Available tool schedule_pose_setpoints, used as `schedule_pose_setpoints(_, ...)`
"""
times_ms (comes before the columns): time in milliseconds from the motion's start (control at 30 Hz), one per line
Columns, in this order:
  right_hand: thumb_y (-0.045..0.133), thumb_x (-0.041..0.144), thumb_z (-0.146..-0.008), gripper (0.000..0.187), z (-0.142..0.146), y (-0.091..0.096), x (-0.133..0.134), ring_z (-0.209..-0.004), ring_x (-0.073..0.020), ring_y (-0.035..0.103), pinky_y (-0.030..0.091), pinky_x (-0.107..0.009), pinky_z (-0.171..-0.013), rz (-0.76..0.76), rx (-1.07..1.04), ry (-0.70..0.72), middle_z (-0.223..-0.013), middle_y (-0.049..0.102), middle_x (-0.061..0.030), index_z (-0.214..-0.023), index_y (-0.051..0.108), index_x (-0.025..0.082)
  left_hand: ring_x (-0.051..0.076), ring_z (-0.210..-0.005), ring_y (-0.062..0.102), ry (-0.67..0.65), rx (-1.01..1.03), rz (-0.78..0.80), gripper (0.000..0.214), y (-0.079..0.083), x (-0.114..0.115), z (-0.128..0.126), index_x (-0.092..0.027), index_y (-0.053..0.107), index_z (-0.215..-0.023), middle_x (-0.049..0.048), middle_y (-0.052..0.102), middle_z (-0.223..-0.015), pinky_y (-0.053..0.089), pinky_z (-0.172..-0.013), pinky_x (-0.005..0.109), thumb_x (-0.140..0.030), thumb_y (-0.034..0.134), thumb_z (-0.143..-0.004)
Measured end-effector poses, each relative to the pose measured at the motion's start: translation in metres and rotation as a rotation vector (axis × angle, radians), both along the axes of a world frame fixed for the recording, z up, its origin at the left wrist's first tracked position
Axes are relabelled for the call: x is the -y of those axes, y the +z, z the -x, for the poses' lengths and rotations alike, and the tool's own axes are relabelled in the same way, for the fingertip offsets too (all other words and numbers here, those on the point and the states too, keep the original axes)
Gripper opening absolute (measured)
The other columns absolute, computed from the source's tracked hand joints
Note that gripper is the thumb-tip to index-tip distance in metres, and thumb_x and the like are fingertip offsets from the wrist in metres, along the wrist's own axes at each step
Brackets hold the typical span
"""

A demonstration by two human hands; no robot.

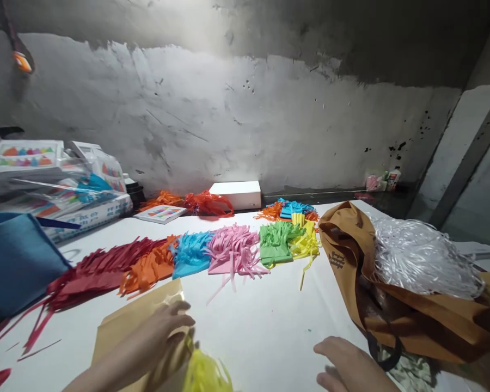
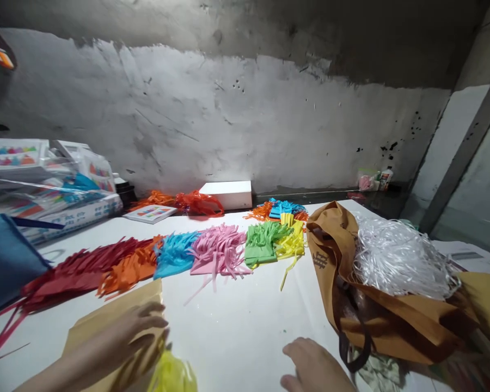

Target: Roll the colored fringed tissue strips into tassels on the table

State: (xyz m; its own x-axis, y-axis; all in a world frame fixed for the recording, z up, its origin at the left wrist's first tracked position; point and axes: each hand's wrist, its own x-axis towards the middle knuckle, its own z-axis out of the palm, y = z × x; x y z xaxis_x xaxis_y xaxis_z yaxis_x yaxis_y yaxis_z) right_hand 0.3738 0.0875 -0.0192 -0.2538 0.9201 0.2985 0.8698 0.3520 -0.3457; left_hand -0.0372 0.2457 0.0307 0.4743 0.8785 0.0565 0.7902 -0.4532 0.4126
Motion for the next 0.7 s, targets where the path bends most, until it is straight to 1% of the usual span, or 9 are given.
schedule_pose_setpoints(33, 0.07, 0.009, -0.077, 0.037, -0.004, 0.006, -0.011, -0.099, -0.0223, 0.073, 0.056, -0.026, -0.088, 0.03, 0.051, -0.018, -0.11, 0.076, -0.005, -0.111, 0.071, 0.025, 0.034, -0.11, 0.066, 0.002, -0.053, -0.085, 0.02, 0.003, -0.013, -0.008, -0.025, 0.079, -0.087, 0.0138, 0.071, -0.122, 0.051, -0.094, 0.045, -0.018, 0.061, -0.082)
schedule_pose_setpoints(100, 0.067, 0.011, -0.079, 0.029, -0.007, 0.018, -0.035, -0.098, -0.023, 0.072, 0.055, -0.028, -0.087, 0.125, 0.111, -0.073, -0.108, 0.076, -0.0061, -0.105, 0.072, 0.024, 0.032, -0.113, 0.065, -0.032, -0.1, -0.19, 0.023, 0.009, -0.037, -0.043, -0.021, 0.078, -0.09, 0.0155, 0.07, -0.124, 0.051, -0.096, 0.046, -0.013, 0.056, -0.087)
schedule_pose_setpoints(200, 0.062, 0.012, -0.084, 0.019, -0.003, 0.033, -0.076, -0.098, -0.0231, 0.071, 0.052, -0.029, -0.086, 0.2, 0.122, -0.165, -0.102, 0.075, -0.0083, -0.098, 0.073, 0.02, 0.022, -0.103, 0.068, -0.147, -0.1, -0.218, 0.019, 0.013, -0.075, -0.125, -0.02, 0.074, -0.1, 0.0083, 0.073, -0.11, 0.054, -0.09, 0.033, -0.014, 0.058, -0.093)
schedule_pose_setpoints(233, 0.062, 0.013, -0.085, 0.018, -0.002, 0.035, -0.089, -0.097, -0.0232, 0.07, 0.051, -0.029, -0.086, 0.202, 0.12, -0.176, -0.101, 0.074, -0.009, -0.097, 0.072, 0.019, 0.021, -0.101, 0.068, -0.17, -0.112, -0.226, 0.015, 0.011, -0.089, -0.154, -0.018, 0.073, -0.101, 0.0082, 0.073, -0.109, 0.055, -0.09, 0.034, -0.015, 0.061, -0.094)
schedule_pose_setpoints(300, 0.062, 0.014, -0.086, 0.016, 0.002, 0.035, -0.107, -0.096, -0.0227, 0.07, 0.049, -0.028, -0.084, 0.206, 0.113, -0.186, -0.099, 0.074, -0.0093, -0.097, 0.072, 0.019, 0.023, -0.106, 0.067, -0.182, -0.149, -0.255, 0.016, 0.004, -0.114, -0.204, -0.015, 0.069, -0.11, 0.0076, 0.071, -0.114, 0.055, -0.092, 0.043, -0.023, 0.063, -0.097)
schedule_pose_setpoints(367, 0.063, 0.016, -0.087, 0.015, 0.005, 0.03, -0.116, -0.096, -0.0221, 0.07, 0.048, -0.027, -0.083, 0.223, 0.107, -0.201, -0.099, 0.074, -0.0088, -0.098, 0.072, 0.019, 0.024, -0.107, 0.066, -0.188, -0.205, -0.269, 0.021, -0.008, -0.136, -0.239, -0.015, 0.067, -0.113, 0.0079, 0.069, -0.118, 0.056, -0.093, 0.047, -0.029, 0.065, -0.097)
schedule_pose_setpoints(433, 0.065, 0.017, -0.087, 0.014, 0.005, 0.023, -0.119, -0.097, -0.0215, 0.07, 0.047, -0.026, -0.083, 0.242, 0.102, -0.219, -0.099, 0.075, -0.0076, -0.098, 0.073, 0.021, 0.024, -0.106, 0.067, -0.203, -0.262, -0.272, 0.024, -0.019, -0.152, -0.256, -0.015, 0.066, -0.115, 0.008, 0.068, -0.119, 0.056, -0.092, 0.047, -0.031, 0.065, -0.097)
schedule_pose_setpoints(533, 0.062, 0.015, -0.092, 0.014, -0.008, 0.017, -0.13, -0.099, -0.0199, 0.07, 0.048, -0.026, -0.085, 0.264, 0.1, -0.27, -0.1, 0.074, -0.0064, -0.097, 0.073, 0.021, 0.023, -0.103, 0.068, -0.233, -0.322, -0.28, 0.024, -0.029, -0.166, -0.258, -0.016, 0.066, -0.115, 0.0078, 0.068, -0.117, 0.058, -0.089, 0.045, -0.032, 0.064, -0.098)
schedule_pose_setpoints(700, 0.06, 0.032, -0.1, 0.016, -0.054, 0.021, -0.19, -0.093, -0.0173, 0.068, 0.056, -0.036, -0.084, 0.306, 0.129, -0.433, -0.103, 0.07, -0.0044, -0.1, 0.068, 0.017, 0.023, -0.102, 0.067, -0.237, -0.361, -0.34, 0.022, -0.034, -0.17, -0.249, -0.015, 0.067, -0.112, 0.0072, 0.069, -0.114, 0.057, -0.091, 0.046, -0.032, 0.064, -0.098)
